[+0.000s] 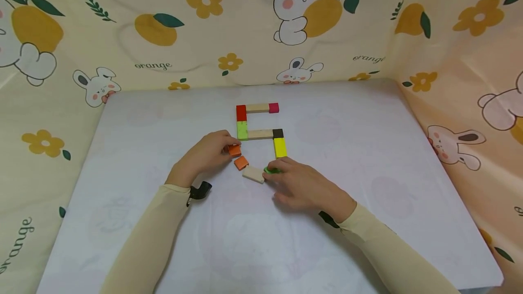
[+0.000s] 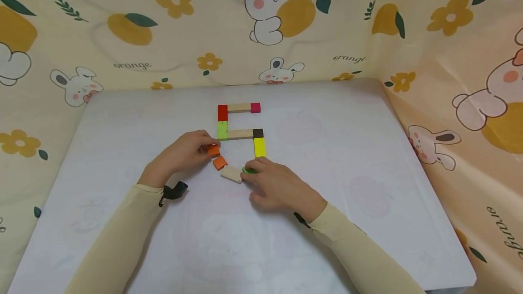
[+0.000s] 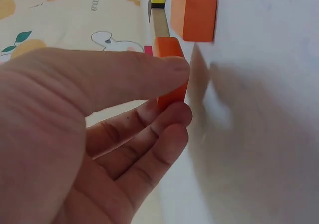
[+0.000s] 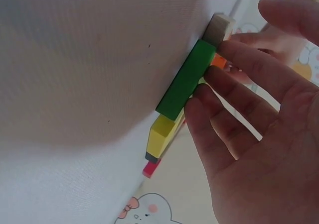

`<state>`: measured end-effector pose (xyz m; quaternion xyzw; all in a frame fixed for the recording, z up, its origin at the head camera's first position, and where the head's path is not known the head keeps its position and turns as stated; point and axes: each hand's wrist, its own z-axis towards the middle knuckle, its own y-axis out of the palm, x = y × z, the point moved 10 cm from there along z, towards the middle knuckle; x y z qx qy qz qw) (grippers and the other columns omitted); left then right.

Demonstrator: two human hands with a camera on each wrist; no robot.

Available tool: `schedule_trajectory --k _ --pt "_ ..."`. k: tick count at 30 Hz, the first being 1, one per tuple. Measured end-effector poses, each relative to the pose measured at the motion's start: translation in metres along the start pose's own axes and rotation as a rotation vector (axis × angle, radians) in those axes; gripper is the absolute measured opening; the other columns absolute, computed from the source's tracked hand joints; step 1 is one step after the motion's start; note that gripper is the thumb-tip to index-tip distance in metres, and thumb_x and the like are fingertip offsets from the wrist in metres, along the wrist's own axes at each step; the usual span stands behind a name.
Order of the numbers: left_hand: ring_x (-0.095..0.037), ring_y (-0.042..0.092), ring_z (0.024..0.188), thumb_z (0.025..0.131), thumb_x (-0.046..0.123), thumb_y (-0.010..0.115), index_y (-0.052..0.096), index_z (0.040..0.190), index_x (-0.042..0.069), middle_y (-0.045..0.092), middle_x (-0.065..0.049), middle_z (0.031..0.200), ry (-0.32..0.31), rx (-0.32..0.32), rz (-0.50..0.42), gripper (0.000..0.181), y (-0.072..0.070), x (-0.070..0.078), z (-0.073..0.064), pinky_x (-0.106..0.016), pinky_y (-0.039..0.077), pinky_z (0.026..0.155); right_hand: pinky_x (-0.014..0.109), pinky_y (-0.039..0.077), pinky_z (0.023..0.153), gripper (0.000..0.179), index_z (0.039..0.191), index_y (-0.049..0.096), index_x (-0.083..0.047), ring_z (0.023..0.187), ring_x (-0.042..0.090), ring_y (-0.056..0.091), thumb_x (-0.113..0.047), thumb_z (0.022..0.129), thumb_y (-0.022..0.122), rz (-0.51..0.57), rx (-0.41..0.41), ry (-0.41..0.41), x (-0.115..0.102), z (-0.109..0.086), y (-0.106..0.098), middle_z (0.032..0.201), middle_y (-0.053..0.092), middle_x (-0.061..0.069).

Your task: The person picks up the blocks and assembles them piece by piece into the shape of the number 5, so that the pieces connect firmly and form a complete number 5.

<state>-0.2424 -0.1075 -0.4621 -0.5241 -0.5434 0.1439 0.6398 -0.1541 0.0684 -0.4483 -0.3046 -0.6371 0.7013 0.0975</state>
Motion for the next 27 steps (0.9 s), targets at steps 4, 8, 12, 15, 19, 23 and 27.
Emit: schedule_trajectory --k 4,8,12,15,19,23,27 --pt "-0.026 0.061 0.101 0.098 0.001 0.073 0.073 0.139 0.003 0.067 -0.009 0.115 -0.005 -0.016 0.007 0.041 0.005 0.001 0.005 -0.041 0.054 0.093 0.04 0.055 0.102 0.052 0.143 0.072 -0.006 0.129 0.026 0.056 -0.027 0.095 0.075 -0.005 0.002 -0.007 -0.002 0.0 -0.001 0.14 0.064 0.01" --pt "-0.026 0.061 0.101 0.099 0.001 0.072 0.072 0.14 0.003 0.067 -0.009 0.116 -0.013 -0.024 0.005 0.041 0.008 0.001 0.008 -0.041 0.054 0.093 0.04 0.055 0.101 0.051 0.142 0.072 -0.007 0.129 0.026 0.056 -0.027 0.095 0.075 -0.006 0.01 -0.01 -0.002 0.0 -0.002 0.139 0.064 0.01" --pt "-0.026 0.06 0.1 0.099 0.001 0.072 0.072 0.141 0.004 0.066 -0.009 0.116 -0.022 -0.029 0.0 0.042 0.01 0.001 0.009 -0.04 0.054 0.092 0.04 0.056 0.1 0.051 0.142 0.073 -0.007 0.129 0.026 0.055 -0.026 0.095 0.075 -0.002 0.015 -0.009 -0.002 0.0 -0.002 0.139 0.064 0.009" --pt "-0.026 0.06 0.1 0.099 0.001 0.072 0.072 0.141 0.004 0.067 -0.008 0.116 -0.017 -0.022 0.004 0.042 0.011 0.0 0.008 -0.039 0.054 0.092 0.039 0.056 0.1 0.05 0.141 0.073 -0.008 0.129 0.024 0.055 -0.026 0.095 0.074 0.0 0.012 -0.004 -0.002 0.0 -0.002 0.14 0.064 0.008" --pt "-0.026 0.061 0.102 0.098 0.001 0.072 0.073 0.14 0.005 0.067 -0.008 0.117 -0.007 -0.009 0.009 0.042 0.011 0.001 0.008 -0.04 0.054 0.094 0.038 0.055 0.101 0.049 0.141 0.073 -0.008 0.128 0.023 0.056 -0.025 0.095 0.073 -0.003 0.011 -0.001 -0.002 0.0 -0.003 0.139 0.064 0.008" --pt "-0.027 0.061 0.103 0.099 0.001 0.072 0.073 0.14 0.005 0.067 -0.009 0.119 -0.007 -0.011 0.01 0.042 0.011 0.001 0.008 -0.041 0.054 0.096 0.039 0.056 0.1 0.049 0.14 0.073 -0.007 0.128 0.024 0.056 -0.025 0.094 0.074 -0.012 0.014 -0.001 -0.003 0.0 -0.003 0.139 0.064 0.008" --pt "-0.026 0.061 0.104 0.099 0.002 0.072 0.073 0.141 0.006 0.067 -0.008 0.12 -0.014 -0.015 0.012 0.042 0.012 0.0 0.007 -0.042 0.054 0.097 0.039 0.055 0.102 0.049 0.14 0.073 -0.007 0.128 0.024 0.057 -0.025 0.094 0.074 -0.022 0.014 -0.004 -0.004 0.001 -0.003 0.139 0.065 0.008"
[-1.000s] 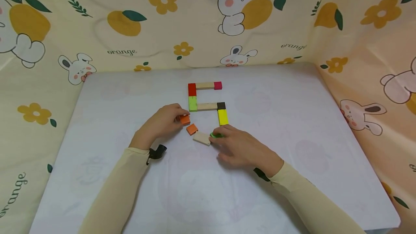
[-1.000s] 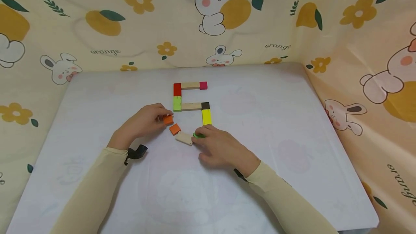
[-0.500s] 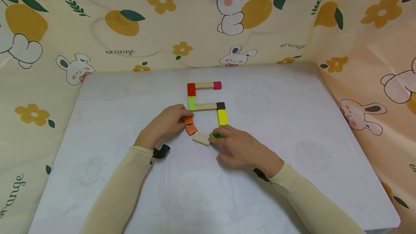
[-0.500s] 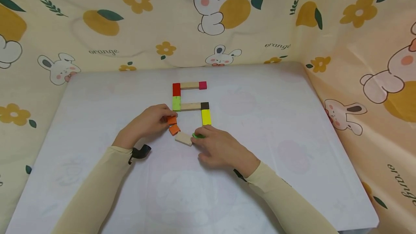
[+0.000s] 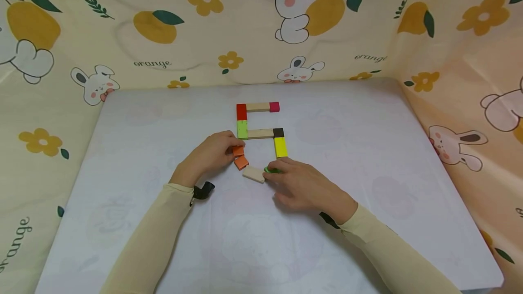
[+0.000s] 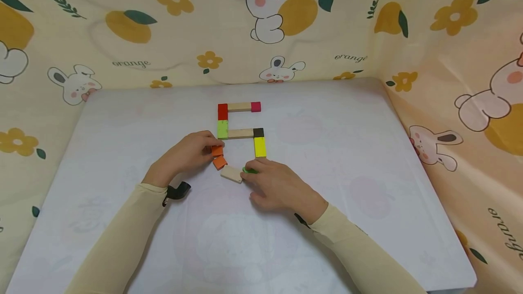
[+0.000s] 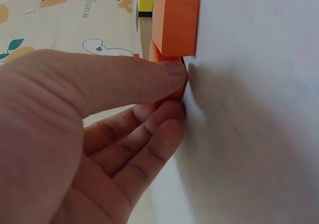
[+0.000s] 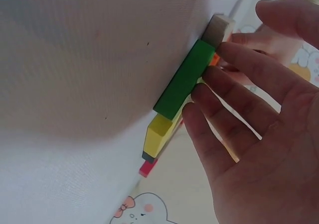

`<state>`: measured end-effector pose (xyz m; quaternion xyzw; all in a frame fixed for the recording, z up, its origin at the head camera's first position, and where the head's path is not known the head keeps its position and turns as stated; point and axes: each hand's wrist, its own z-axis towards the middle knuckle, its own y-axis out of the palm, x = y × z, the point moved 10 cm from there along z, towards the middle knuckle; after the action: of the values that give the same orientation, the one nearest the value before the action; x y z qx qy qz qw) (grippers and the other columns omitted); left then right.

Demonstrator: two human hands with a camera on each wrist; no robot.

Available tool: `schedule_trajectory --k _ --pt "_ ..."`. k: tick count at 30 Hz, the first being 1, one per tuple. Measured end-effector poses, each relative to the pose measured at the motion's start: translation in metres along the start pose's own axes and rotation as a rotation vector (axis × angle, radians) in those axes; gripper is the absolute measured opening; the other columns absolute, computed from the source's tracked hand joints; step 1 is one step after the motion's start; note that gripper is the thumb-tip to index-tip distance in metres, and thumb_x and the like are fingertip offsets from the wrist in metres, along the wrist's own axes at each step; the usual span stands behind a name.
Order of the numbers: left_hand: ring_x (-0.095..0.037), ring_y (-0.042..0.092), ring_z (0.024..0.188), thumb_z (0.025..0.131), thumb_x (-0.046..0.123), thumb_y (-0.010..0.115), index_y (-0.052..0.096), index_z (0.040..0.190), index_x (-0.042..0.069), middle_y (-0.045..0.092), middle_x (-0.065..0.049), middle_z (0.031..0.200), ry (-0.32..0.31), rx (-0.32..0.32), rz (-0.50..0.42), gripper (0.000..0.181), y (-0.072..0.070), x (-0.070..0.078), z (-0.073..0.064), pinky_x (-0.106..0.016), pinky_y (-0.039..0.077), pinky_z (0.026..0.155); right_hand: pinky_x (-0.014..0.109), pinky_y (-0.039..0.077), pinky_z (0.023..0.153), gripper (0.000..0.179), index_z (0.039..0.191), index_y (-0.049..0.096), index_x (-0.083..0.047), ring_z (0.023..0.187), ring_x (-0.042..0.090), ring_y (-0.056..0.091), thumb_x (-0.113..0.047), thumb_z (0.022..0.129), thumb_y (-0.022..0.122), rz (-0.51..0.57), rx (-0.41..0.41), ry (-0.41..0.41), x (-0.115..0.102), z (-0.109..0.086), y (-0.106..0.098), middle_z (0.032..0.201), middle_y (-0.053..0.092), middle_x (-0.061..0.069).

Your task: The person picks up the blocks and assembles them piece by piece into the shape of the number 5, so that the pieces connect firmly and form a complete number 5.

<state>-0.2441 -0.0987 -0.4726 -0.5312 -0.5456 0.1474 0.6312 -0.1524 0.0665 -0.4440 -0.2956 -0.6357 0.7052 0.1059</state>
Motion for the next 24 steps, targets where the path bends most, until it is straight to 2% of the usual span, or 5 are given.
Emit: schedule_trajectory --k 14,20,24 --pt "-0.025 0.06 0.102 0.099 0.001 0.072 0.071 0.143 0.005 0.066 -0.007 0.118 -0.003 0.001 -0.011 0.044 0.001 0.001 -0.001 -0.039 0.053 0.094 0.039 0.057 0.098 0.042 0.134 0.076 -0.006 0.123 0.024 0.059 -0.022 0.096 0.073 0.001 0.017 -0.013 0.0 -0.001 -0.004 0.135 0.066 0.008" --pt "-0.024 0.06 0.102 0.098 0.001 0.071 0.07 0.144 0.004 0.065 -0.007 0.12 -0.013 0.004 -0.037 0.045 0.001 0.0 -0.002 -0.039 0.052 0.092 0.039 0.056 0.1 0.04 0.133 0.076 -0.008 0.121 0.023 0.061 -0.022 0.096 0.073 0.039 0.055 -0.018 0.002 -0.002 -0.007 0.133 0.067 0.006" --pt "-0.024 0.06 0.104 0.097 0.001 0.072 0.069 0.145 0.005 0.065 -0.007 0.124 -0.015 0.026 -0.04 0.049 -0.002 -0.004 -0.007 -0.04 0.053 0.094 0.04 0.056 0.1 0.04 0.134 0.076 -0.011 0.122 0.021 0.06 -0.024 0.096 0.072 0.071 0.086 0.011 0.012 -0.006 -0.013 0.133 0.066 0.004"
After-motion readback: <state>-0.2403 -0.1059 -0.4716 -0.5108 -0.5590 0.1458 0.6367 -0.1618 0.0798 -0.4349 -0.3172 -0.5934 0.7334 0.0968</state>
